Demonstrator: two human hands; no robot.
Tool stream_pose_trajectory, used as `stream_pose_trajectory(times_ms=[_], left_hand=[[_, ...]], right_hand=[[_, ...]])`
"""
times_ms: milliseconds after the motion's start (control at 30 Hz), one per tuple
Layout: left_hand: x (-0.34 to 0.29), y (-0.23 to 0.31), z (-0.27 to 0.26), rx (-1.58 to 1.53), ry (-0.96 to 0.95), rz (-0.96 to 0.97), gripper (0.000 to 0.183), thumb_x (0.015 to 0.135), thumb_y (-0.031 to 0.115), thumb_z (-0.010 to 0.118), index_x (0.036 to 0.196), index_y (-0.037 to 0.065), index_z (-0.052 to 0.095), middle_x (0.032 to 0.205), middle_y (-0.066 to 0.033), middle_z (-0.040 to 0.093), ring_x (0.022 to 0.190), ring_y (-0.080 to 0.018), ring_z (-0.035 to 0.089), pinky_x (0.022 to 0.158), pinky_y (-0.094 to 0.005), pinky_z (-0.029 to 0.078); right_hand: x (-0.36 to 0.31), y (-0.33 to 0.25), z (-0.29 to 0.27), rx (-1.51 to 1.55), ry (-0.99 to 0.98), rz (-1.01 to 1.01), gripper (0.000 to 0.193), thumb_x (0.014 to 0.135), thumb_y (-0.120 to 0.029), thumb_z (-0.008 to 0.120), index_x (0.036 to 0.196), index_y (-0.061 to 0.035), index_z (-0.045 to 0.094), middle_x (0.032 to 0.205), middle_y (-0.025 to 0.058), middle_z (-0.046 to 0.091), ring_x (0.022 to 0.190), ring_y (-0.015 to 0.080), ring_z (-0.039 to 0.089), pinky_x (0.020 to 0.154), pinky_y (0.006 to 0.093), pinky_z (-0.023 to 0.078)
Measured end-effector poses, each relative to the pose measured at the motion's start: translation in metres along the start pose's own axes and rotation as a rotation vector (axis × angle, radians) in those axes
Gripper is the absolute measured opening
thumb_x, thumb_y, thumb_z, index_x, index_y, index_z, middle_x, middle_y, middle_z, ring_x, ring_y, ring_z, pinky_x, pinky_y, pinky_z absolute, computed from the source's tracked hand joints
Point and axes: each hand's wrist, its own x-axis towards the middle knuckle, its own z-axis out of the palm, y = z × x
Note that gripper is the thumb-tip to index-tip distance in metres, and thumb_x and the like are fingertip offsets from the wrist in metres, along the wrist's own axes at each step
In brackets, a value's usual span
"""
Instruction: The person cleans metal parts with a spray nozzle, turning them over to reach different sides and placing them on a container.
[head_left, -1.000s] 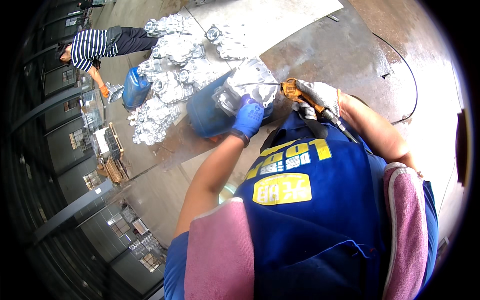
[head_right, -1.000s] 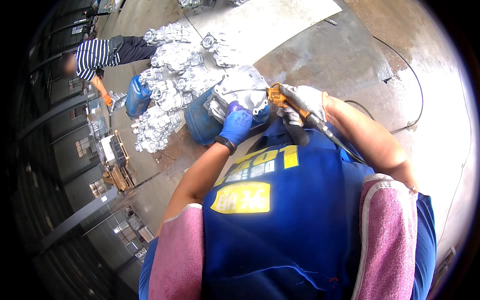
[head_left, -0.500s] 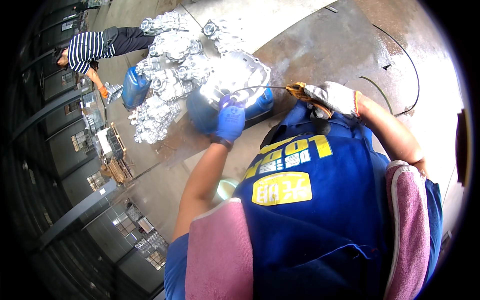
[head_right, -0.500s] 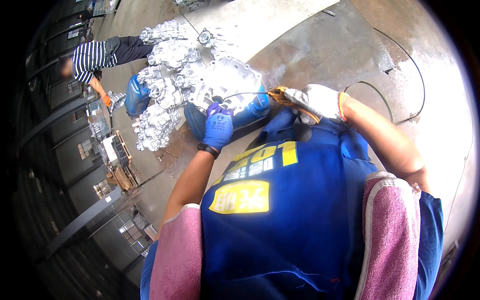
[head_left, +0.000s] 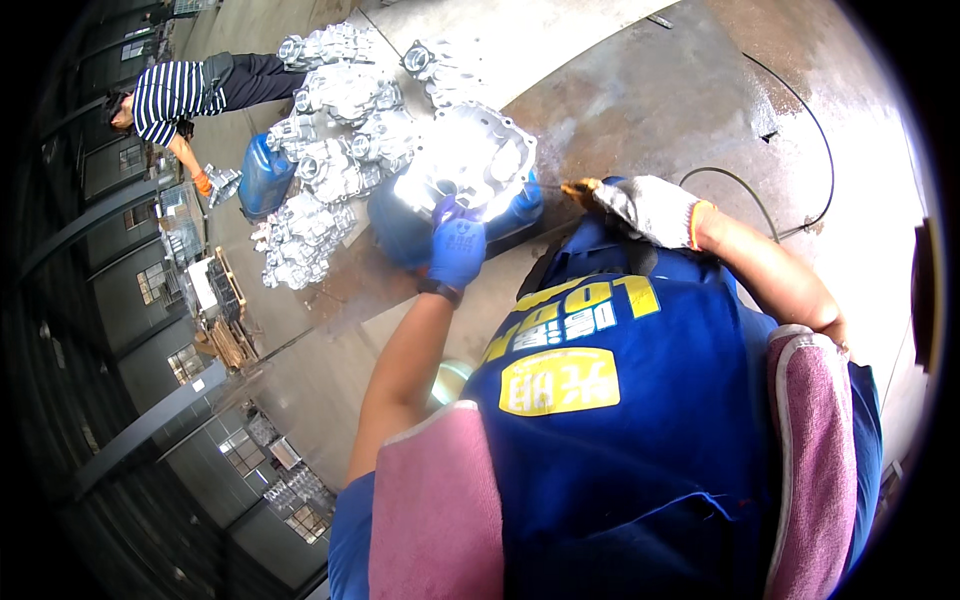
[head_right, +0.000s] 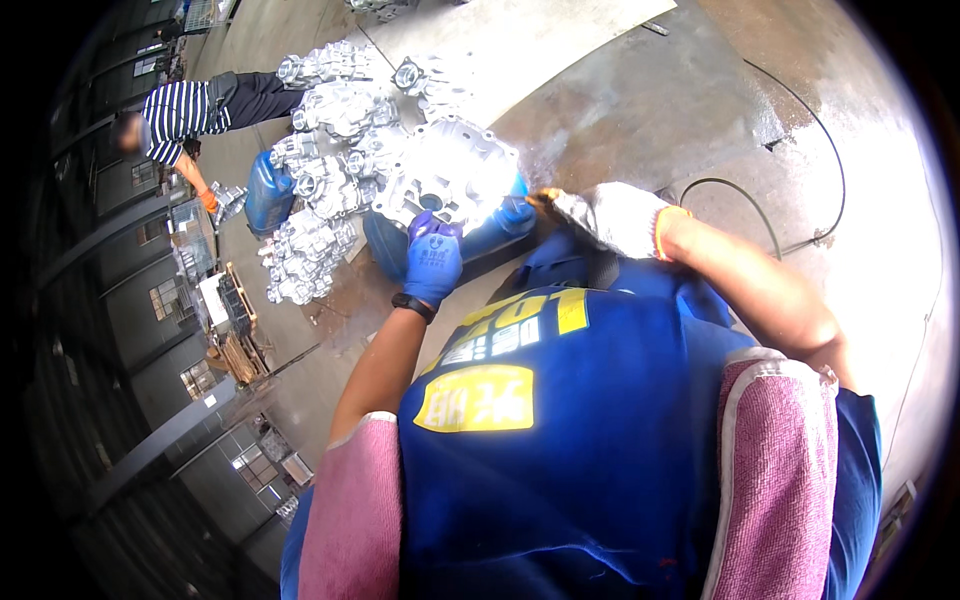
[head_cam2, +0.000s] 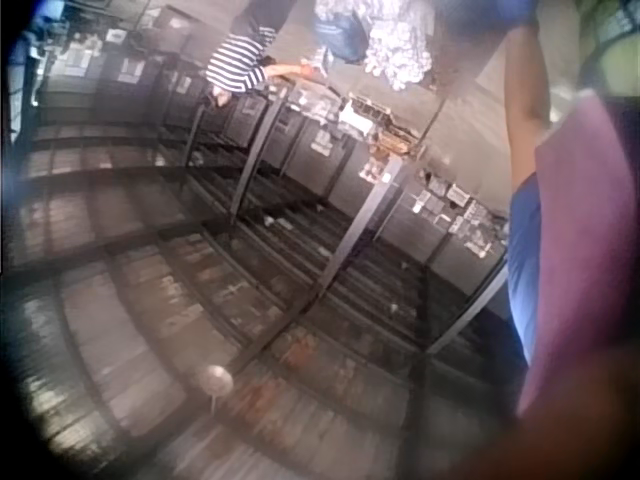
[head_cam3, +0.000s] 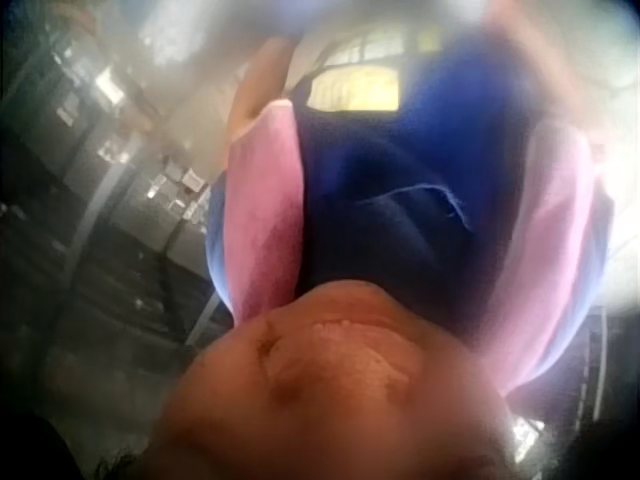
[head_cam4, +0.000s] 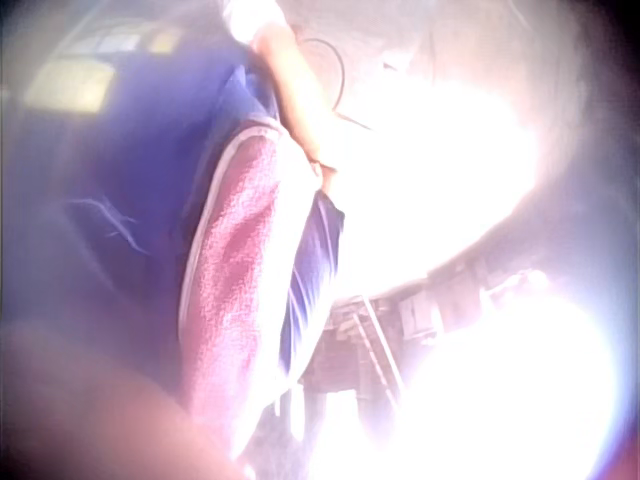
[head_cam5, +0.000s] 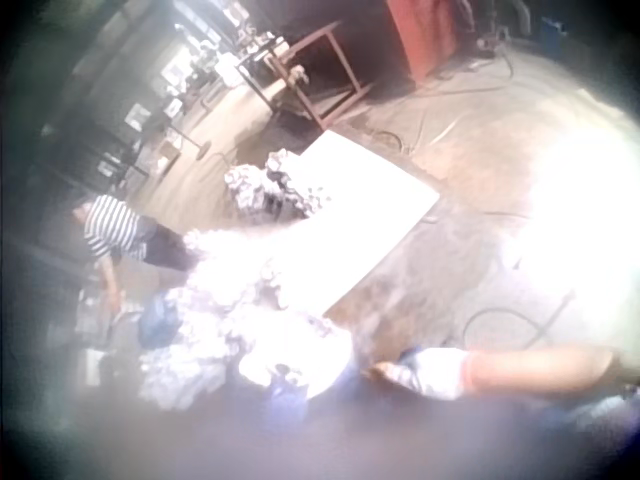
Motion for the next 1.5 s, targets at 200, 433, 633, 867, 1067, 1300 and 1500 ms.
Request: stream_pose_trajectory(times_ms=[200, 433, 633, 867, 1067, 1300, 1500], left_hand=[[-0.006, 0.006, 0.004, -0.170, 0.017, -0.041, 0.029, 0.094, 0.008, 0.040, 0.115, 0.010, 0.059, 0.092, -0.0029, 0.063, 0.096, -0.0161, 0.057, 0.109, -0.0391, 0.028], [0.005, 0.008, 0.003, 0.081, 0.053, 0.025, 0.024, 0.094, 0.011, 0.040, 0.103, 0.012, 0.063, 0.091, -0.0031, 0.065, 0.098, -0.0161, 0.056, 0.109, -0.0403, 0.027], [0.003, 0.008, 0.024, 0.035, 0.121, -0.040, 0.022, 0.092, 0.009, 0.042, 0.095, 0.012, 0.064, 0.086, -0.0028, 0.065, 0.095, -0.0156, 0.058, 0.110, -0.0409, 0.026], [0.008, 0.016, 0.017, 0.103, 0.147, 0.011, 0.020, 0.087, 0.007, 0.046, 0.097, 0.013, 0.062, 0.087, -0.0019, 0.065, 0.096, -0.0174, 0.058, 0.110, -0.0414, 0.026], [0.011, 0.023, 0.004, 0.067, 0.137, -0.041, 0.020, 0.084, 0.009, 0.047, 0.098, 0.011, 0.061, 0.089, -0.0039, 0.065, 0.096, -0.0178, 0.059, 0.110, -0.0412, 0.027], [-0.028, -0.036, -0.002, -0.631, 0.379, -0.148, 0.025, 0.080, 0.006, 0.050, 0.097, 0.009, 0.068, 0.089, -0.0088, 0.066, 0.100, -0.0231, 0.060, 0.111, -0.0442, 0.029], [-0.051, -0.019, -0.027, -0.040, 0.311, -0.458, 0.079, 0.074, 0.035, 0.065, 0.145, 0.011, 0.039, 0.135, -0.0142, 0.052, 0.129, -0.0306, 0.042, 0.115, -0.0487, 0.018]], right_hand=[[0.008, 0.009, 0.009, -0.009, 0.006, 0.001, 0.061, 0.100, -0.051, 0.032, 0.094, 0.0020, 0.063, 0.090, 0.0283, 0.062, 0.091, 0.0460, 0.056, 0.080, 0.0453, 0.044], [0.044, -0.013, 0.026, -0.048, 0.057, 0.026, 0.056, 0.098, -0.050, 0.038, 0.099, 0.0001, 0.063, 0.092, 0.0270, 0.063, 0.095, 0.0445, 0.058, 0.082, 0.0446, 0.045], [0.003, -0.006, 0.010, -0.094, 0.117, 0.035, 0.054, 0.096, -0.050, 0.041, 0.102, -0.0014, 0.064, 0.095, 0.0252, 0.065, 0.094, 0.0436, 0.060, 0.081, 0.0464, 0.047], [-0.030, -0.018, 0.004, -0.327, 0.263, 0.267, 0.052, 0.095, -0.050, 0.042, 0.101, -0.0028, 0.064, 0.089, 0.0243, 0.066, 0.089, 0.0413, 0.063, 0.078, 0.0466, 0.049], [-0.045, -0.014, -0.019, -0.345, 0.291, 0.299, 0.049, 0.095, -0.048, 0.045, 0.102, -0.0026, 0.064, 0.089, 0.0246, 0.066, 0.089, 0.0418, 0.063, 0.078, 0.0459, 0.049], [-0.025, -0.021, -0.058, -0.158, 0.351, 0.191, 0.061, 0.096, -0.055, 0.040, 0.104, 0.0013, 0.062, 0.079, 0.0218, 0.065, 0.077, 0.0383, 0.064, 0.070, 0.0436, 0.048], [-0.049, -0.093, -0.083, -0.280, 0.123, 0.095, 0.074, 0.092, -0.066, 0.039, 0.097, 0.0034, 0.064, 0.058, 0.0105, 0.056, 0.054, 0.0188, 0.058, 0.059, 0.0340, 0.048]])
